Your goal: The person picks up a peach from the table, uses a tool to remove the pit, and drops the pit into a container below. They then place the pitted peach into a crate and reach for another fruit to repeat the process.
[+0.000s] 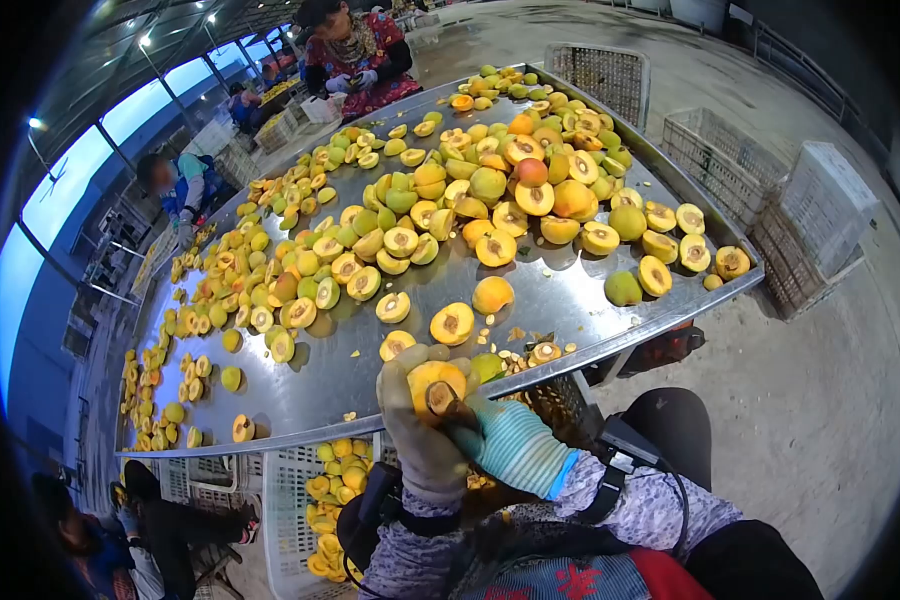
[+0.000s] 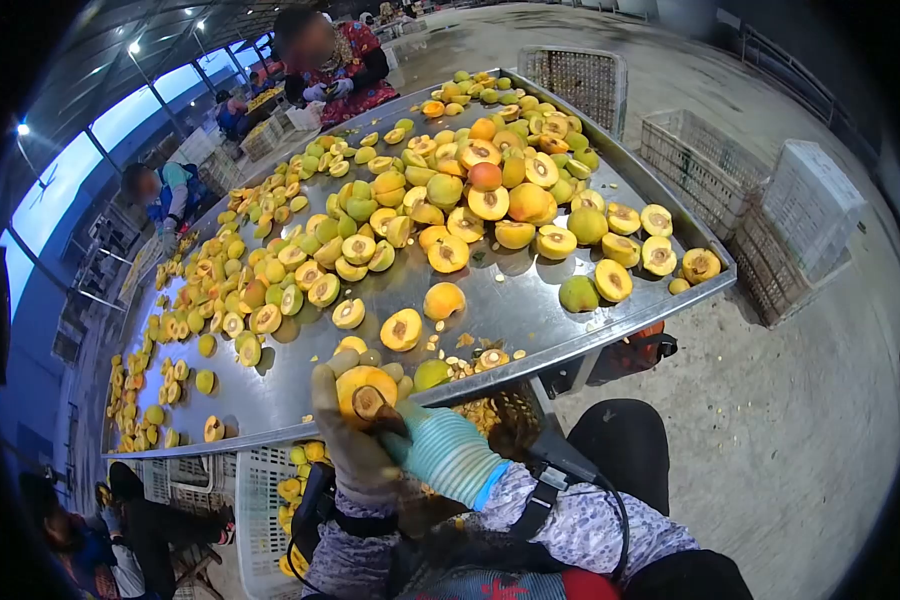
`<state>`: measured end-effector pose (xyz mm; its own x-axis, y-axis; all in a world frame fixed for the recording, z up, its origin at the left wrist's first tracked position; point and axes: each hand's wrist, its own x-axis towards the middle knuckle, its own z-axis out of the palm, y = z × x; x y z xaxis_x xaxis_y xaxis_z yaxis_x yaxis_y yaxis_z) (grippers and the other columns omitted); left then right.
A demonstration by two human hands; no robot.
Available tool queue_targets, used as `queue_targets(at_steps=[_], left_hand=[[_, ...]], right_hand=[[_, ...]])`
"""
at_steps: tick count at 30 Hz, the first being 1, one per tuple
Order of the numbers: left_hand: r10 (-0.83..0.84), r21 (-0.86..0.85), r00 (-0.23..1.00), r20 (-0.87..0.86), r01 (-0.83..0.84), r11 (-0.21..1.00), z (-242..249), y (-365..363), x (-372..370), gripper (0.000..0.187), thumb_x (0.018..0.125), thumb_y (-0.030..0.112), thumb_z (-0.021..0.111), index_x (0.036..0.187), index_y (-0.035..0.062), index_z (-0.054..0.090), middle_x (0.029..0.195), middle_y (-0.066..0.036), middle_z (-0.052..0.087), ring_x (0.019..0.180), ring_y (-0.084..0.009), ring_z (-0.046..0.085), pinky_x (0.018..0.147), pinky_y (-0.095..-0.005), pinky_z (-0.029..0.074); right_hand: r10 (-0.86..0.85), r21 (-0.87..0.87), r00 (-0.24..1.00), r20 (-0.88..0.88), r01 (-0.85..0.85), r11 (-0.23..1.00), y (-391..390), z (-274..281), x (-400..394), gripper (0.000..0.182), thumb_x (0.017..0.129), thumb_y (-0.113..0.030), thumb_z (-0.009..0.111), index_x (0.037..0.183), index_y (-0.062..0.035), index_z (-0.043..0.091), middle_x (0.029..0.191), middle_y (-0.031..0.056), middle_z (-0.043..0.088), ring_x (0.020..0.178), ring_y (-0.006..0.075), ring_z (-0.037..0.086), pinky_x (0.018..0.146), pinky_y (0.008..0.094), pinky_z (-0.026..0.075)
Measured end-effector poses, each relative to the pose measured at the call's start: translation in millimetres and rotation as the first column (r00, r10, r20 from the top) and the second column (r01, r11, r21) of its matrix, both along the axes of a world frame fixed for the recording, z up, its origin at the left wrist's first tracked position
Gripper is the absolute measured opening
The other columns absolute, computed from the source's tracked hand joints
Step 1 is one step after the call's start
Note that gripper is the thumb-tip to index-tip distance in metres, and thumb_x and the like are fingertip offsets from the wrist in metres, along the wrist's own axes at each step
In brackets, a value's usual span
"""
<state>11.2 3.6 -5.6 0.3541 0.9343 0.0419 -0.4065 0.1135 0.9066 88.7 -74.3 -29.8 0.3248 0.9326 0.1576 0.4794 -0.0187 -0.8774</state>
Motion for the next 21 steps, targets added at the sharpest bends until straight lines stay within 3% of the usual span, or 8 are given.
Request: queue_targets(at_steps=[7, 8, 9, 10, 12, 16, 18, 21], left_hand=[[-0.182, 0.088, 0.931, -0.317, 0.220, 0.972, 6.9, 18.9, -12.1, 0.050, 0.099, 0.048, 0.045, 0.113, 0.0009, 0.056, 0.099, -0.015, 0.063, 0.082, -0.0251, 0.065, 0.071, -0.0360, 0.056], [0.122, 0.658, 0.930, -0.347, 0.148, 0.738, -8.3, 26.9, -11.0, 0.040, 0.100, 0.032, 0.048, 0.124, -0.0003, 0.047, 0.099, -0.016, 0.065, 0.081, -0.0225, 0.066, 0.069, -0.0338, 0.056], [0.385, 0.972, 0.903, -0.189, 0.117, 0.204, -19.1, 31.8, -12.0, 0.040, 0.101, 0.016, 0.051, 0.135, -0.0015, 0.039, 0.100, -0.017, 0.066, 0.081, -0.0199, 0.067, 0.068, -0.0317, 0.057], [0.388, 0.971, 0.901, -0.192, 0.119, 0.206, -17.6, 22.7, -8.1, 0.040, 0.101, 0.016, 0.051, 0.135, -0.0015, 0.039, 0.100, -0.017, 0.066, 0.081, -0.0199, 0.067, 0.068, -0.0317, 0.057], [0.183, 0.223, 0.982, -0.041, -0.169, 0.960, -11.6, -2.1, 7.0, 0.053, 0.100, 0.049, 0.043, 0.106, -0.0017, 0.059, 0.094, -0.013, 0.065, 0.077, -0.0216, 0.066, 0.066, -0.0329, 0.056], [-0.007, 0.155, 0.999, -0.053, 0.015, 0.988, 2.5, 10.7, -9.6, 0.048, 0.104, 0.038, 0.043, 0.113, -0.0081, 0.055, 0.087, -0.013, 0.067, 0.067, -0.0185, 0.065, 0.058, -0.0281, 0.052], [-0.180, -0.145, 0.917, -0.356, 0.136, 0.980, 27.3, 11.6, -11.8, 0.050, 0.102, 0.040, 0.045, 0.102, -0.0070, 0.061, 0.082, -0.014, 0.067, 0.065, -0.0189, 0.064, 0.059, -0.0271, 0.052], [0.021, 0.015, 0.964, -0.264, -0.017, 1.000, 17.9, 3.9, -3.9, 0.054, 0.101, 0.044, 0.045, 0.087, -0.0046, 0.064, 0.076, -0.014, 0.066, 0.062, -0.0188, 0.062, 0.059, -0.0268, 0.051]], right_hand=[[0.077, -0.154, 0.997, 0.001, -0.076, 0.985, -7.4, -11.6, 2.4, 0.032, 0.095, -0.030, 0.058, 0.108, -0.0009, 0.063, 0.085, 0.0241, 0.066, 0.082, 0.0442, 0.065, 0.071, 0.0474, 0.052], [0.103, -0.115, 0.993, -0.055, -0.109, 0.987, -6.7, -13.9, 2.3, 0.033, 0.096, -0.031, 0.057, 0.109, -0.0004, 0.063, 0.084, 0.0240, 0.065, 0.080, 0.0433, 0.065, 0.069, 0.0464, 0.053], [0.106, -0.115, 0.993, -0.055, -0.112, 0.987, -5.6, -14.9, 2.0, 0.033, 0.096, -0.031, 0.057, 0.109, -0.0004, 0.063, 0.084, 0.0240, 0.065, 0.080, 0.0433, 0.065, 0.069, 0.0464, 0.053], [0.163, -0.048, 0.970, -0.182, -0.175, 0.983, -4.6, -15.6, 1.3, 0.033, 0.097, -0.031, 0.055, 0.107, 0.0001, 0.063, 0.086, 0.0254, 0.066, 0.083, 0.0440, 0.065, 0.071, 0.0466, 0.052], [0.176, -0.146, 0.812, -0.556, -0.304, 0.941, -9.2, 13.1, 4.9, 0.031, 0.099, -0.028, 0.051, 0.106, 0.0005, 0.063, 0.088, 0.0269, 0.066, 0.086, 0.0447, 0.064, 0.074, 0.0460, 0.052], [0.254, -0.049, 0.930, -0.267, -0.277, 0.960, -5.5, -3.8, 4.8, 0.032, 0.099, -0.028, 0.050, 0.106, 0.0003, 0.063, 0.087, 0.0252, 0.066, 0.084, 0.0437, 0.065, 0.073, 0.0453, 0.053], [0.248, -0.260, 0.951, -0.184, -0.290, 0.921, -5.3, -4.4, 5.7, 0.034, 0.099, -0.029, 0.051, 0.105, 0.0014, 0.063, 0.088, 0.0234, 0.066, 0.082, 0.0439, 0.065, 0.073, 0.0466, 0.053], [0.200, -0.164, 0.962, -0.185, -0.230, 0.959, -5.6, -21.3, -2.4, 0.036, 0.099, -0.034, 0.051, 0.099, 0.0014, 0.062, 0.078, 0.0186, 0.066, 0.074, 0.0377, 0.066, 0.064, 0.0431, 0.054]])
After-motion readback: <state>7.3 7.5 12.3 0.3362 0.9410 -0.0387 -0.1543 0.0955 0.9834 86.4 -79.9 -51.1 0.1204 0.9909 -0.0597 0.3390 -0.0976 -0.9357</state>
